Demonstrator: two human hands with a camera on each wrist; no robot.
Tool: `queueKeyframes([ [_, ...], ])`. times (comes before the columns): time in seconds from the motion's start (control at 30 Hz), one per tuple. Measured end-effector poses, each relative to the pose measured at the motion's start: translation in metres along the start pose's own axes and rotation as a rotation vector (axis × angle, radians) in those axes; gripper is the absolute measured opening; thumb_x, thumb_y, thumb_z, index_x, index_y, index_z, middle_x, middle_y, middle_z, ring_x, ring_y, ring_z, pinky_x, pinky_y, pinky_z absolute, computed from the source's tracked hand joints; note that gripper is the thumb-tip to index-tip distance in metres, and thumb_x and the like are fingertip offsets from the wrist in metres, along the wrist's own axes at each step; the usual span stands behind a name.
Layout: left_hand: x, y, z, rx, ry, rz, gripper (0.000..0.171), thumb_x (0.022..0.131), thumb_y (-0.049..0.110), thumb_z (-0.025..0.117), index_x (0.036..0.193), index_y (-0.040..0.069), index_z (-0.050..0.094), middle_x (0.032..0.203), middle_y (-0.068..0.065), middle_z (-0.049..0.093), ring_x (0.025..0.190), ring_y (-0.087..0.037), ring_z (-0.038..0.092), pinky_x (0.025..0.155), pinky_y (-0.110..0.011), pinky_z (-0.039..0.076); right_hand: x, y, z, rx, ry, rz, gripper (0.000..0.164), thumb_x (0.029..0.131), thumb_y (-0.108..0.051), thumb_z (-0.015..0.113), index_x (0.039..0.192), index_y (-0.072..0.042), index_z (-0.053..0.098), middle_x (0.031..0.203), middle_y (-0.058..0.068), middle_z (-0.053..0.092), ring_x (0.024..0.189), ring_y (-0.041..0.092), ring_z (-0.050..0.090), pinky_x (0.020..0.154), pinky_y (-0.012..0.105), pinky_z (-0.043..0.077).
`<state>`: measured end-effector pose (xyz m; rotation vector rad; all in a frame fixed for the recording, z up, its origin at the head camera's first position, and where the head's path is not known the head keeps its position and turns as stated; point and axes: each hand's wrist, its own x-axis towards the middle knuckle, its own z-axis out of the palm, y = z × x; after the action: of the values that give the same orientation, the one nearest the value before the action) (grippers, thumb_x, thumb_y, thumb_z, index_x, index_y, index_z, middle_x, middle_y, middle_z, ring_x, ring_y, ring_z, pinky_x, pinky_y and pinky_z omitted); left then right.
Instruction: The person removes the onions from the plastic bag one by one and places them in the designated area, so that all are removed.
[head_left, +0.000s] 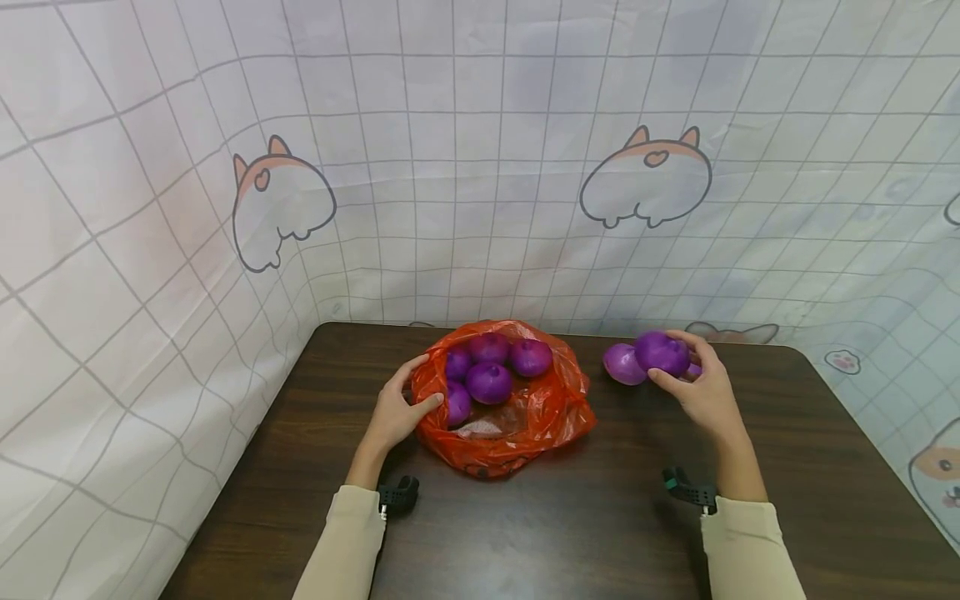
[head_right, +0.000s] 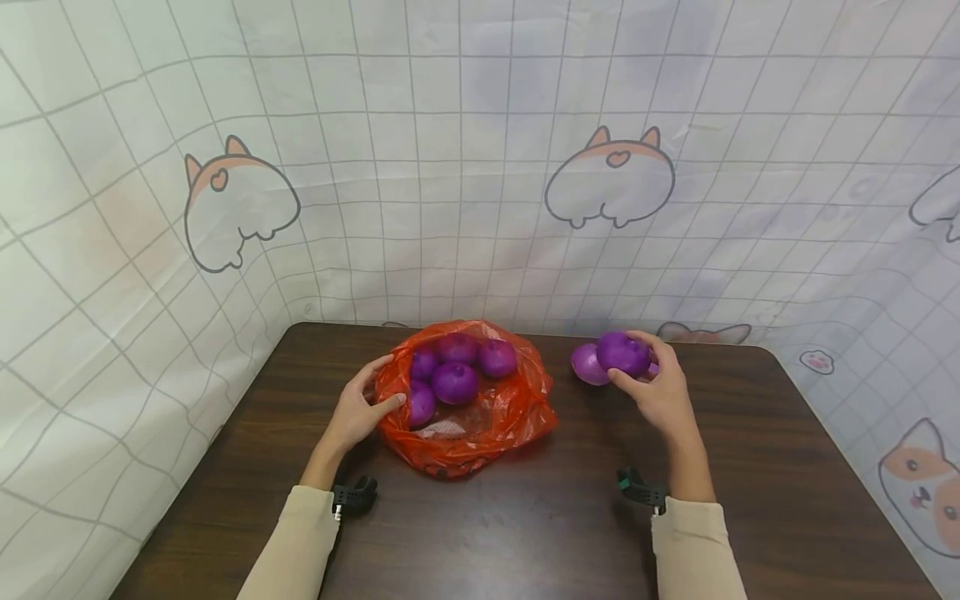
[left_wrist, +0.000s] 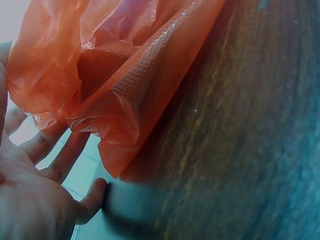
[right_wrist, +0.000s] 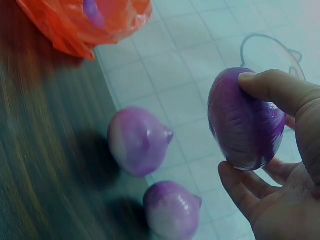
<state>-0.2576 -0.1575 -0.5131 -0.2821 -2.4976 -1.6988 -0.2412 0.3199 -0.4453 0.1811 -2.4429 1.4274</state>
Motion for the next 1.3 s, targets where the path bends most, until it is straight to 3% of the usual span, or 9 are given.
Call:
queueKeyframes([
  [0.13, 0.0, 0.0, 0.0, 0.0, 0.0, -0.003, 0.07, 0.089, 0.03, 0.081, 0.15, 0.03, 0.048, 0.142, -0.012, 0.059, 0.121, -0.034, 0.059, 0.097, -0.052, 0.056, -0.001, 0.005, -0.006, -0.012, 0.027, 0.01, 0.067, 0.091, -0.014, 0.078, 0.149, -0.007, 0.045, 0.137, 0.018, 0.05, 0.103, 0.005, 0.055, 0.078, 0.008, 0.05],
  [0.23, 0.0, 0.001, 0.0, -0.004, -0.002, -0.006, 0.07, 0.089, 0.029, 0.081, 0.151, 0.029, 0.048, 0.142, -0.012, 0.059, 0.12, -0.034, 0.059, 0.097, -0.052, 0.056, -0.001, 0.011, -0.012, -0.042, 0.052, 0.022, 0.067, 0.091, -0.015, 0.078, 0.149, -0.007, 0.045, 0.136, 0.019, 0.05, 0.101, -0.001, 0.053, 0.079, 0.006, 0.047],
  [0.47, -0.001, 0.002, -0.001, -0.007, 0.002, -0.016, 0.069, 0.089, 0.029, 0.081, 0.15, 0.03, 0.049, 0.141, -0.012, 0.059, 0.12, -0.034, 0.059, 0.096, -0.051, 0.057, -0.002, 0.023, -0.028, -0.123, 0.091, 0.071, 0.07, 0.092, -0.02, 0.078, 0.152, -0.009, 0.043, 0.142, 0.025, 0.048, 0.113, 0.023, 0.055, 0.078, 0.005, 0.042],
  [0.53, 0.0, 0.002, -0.001, -0.008, 0.003, -0.016, 0.069, 0.089, 0.029, 0.081, 0.15, 0.03, 0.049, 0.14, -0.012, 0.059, 0.12, -0.034, 0.059, 0.095, -0.051, 0.057, -0.003, 0.027, -0.031, -0.125, 0.096, 0.086, 0.07, 0.092, -0.021, 0.077, 0.152, -0.009, 0.042, 0.144, 0.026, 0.046, 0.113, 0.023, 0.054, 0.076, 0.004, 0.042],
  [0.7, -0.001, 0.003, -0.001, -0.011, 0.0, -0.013, 0.07, 0.088, 0.03, 0.081, 0.15, 0.03, 0.049, 0.14, -0.012, 0.06, 0.12, -0.034, 0.058, 0.096, -0.051, 0.057, -0.005, 0.036, -0.037, -0.126, 0.122, 0.124, 0.07, 0.092, -0.021, 0.077, 0.152, -0.009, 0.042, 0.145, 0.025, 0.045, 0.105, 0.01, 0.052, 0.074, 0.004, 0.044],
  [1.03, 0.0, 0.003, -0.001, -0.008, -0.003, -0.014, 0.07, 0.089, 0.03, 0.081, 0.15, 0.03, 0.048, 0.142, -0.012, 0.059, 0.121, -0.034, 0.059, 0.096, -0.052, 0.057, -0.01, 0.047, -0.046, -0.114, 0.162, 0.221, 0.072, 0.093, -0.023, 0.076, 0.153, -0.01, 0.04, 0.15, 0.025, 0.04, 0.117, 0.029, 0.052, 0.073, 0.005, 0.042],
  [1.17, 0.0, 0.003, -0.001, -0.009, -0.002, -0.015, 0.07, 0.089, 0.03, 0.081, 0.15, 0.029, 0.048, 0.142, -0.013, 0.059, 0.12, -0.034, 0.059, 0.096, -0.051, 0.057, -0.011, 0.052, -0.048, -0.121, 0.169, 0.253, 0.073, 0.094, -0.024, 0.075, 0.155, -0.01, 0.038, 0.153, 0.026, 0.039, 0.126, 0.04, 0.05, 0.078, 0.013, 0.042],
  [1.3, 0.0, 0.002, 0.0, -0.013, -0.002, -0.012, 0.07, 0.088, 0.029, 0.081, 0.15, 0.029, 0.049, 0.142, -0.013, 0.059, 0.12, -0.035, 0.059, 0.096, -0.051, 0.057, -0.013, 0.059, -0.05, -0.117, 0.172, 0.291, 0.074, 0.095, -0.024, 0.073, 0.156, -0.009, 0.035, 0.156, 0.029, 0.037, 0.133, 0.047, 0.046, 0.096, 0.046, 0.051],
])
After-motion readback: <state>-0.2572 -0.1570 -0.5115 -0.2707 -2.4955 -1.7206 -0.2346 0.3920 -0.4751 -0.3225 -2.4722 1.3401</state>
